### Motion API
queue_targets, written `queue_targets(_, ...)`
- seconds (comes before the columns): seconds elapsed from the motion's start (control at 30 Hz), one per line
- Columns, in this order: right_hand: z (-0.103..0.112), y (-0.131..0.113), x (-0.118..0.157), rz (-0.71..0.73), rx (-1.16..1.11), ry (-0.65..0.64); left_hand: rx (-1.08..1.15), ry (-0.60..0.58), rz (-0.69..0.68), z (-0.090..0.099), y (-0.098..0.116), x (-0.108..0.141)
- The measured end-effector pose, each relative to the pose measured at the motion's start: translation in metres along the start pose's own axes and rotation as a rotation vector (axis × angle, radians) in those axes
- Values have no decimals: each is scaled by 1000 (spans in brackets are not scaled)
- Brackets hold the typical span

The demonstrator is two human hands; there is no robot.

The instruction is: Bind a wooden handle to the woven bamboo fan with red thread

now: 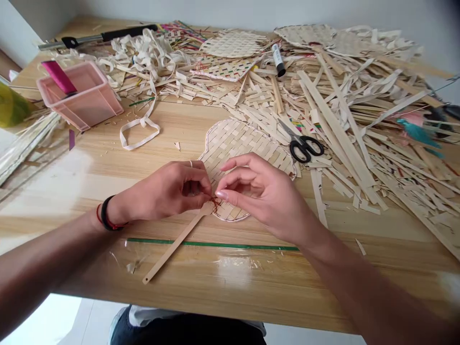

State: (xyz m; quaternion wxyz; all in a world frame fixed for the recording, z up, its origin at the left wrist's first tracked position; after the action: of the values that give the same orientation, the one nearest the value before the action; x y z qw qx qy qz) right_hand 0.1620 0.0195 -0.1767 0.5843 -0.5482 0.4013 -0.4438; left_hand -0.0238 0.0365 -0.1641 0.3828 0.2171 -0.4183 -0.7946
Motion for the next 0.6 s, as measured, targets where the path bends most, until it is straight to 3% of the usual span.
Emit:
queue_targets(0.3, 5, -5, 1, 175, 6, 157, -43, 22, -50, -5, 4, 6)
queue_targets(0.47, 7, -4, 1, 189, 25, 153, -69, 26, -73, -4, 4, 5)
queue_targets(0.6, 4, -3, 0, 125, 18, 73, -59, 8, -75, -5, 4, 5)
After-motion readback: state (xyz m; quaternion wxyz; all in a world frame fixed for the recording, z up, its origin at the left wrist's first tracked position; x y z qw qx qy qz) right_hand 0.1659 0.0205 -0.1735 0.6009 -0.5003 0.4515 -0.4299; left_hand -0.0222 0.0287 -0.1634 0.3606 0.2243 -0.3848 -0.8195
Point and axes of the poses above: each hand's wrist, its own x-axis away from the middle knuckle, its own z-axis out of the back of the hand, y = z × x, the point moved 4 cm from there along -x, towards the middle knuckle, and after that the axes turned 7 degrees about y, right-handed, at the moved point
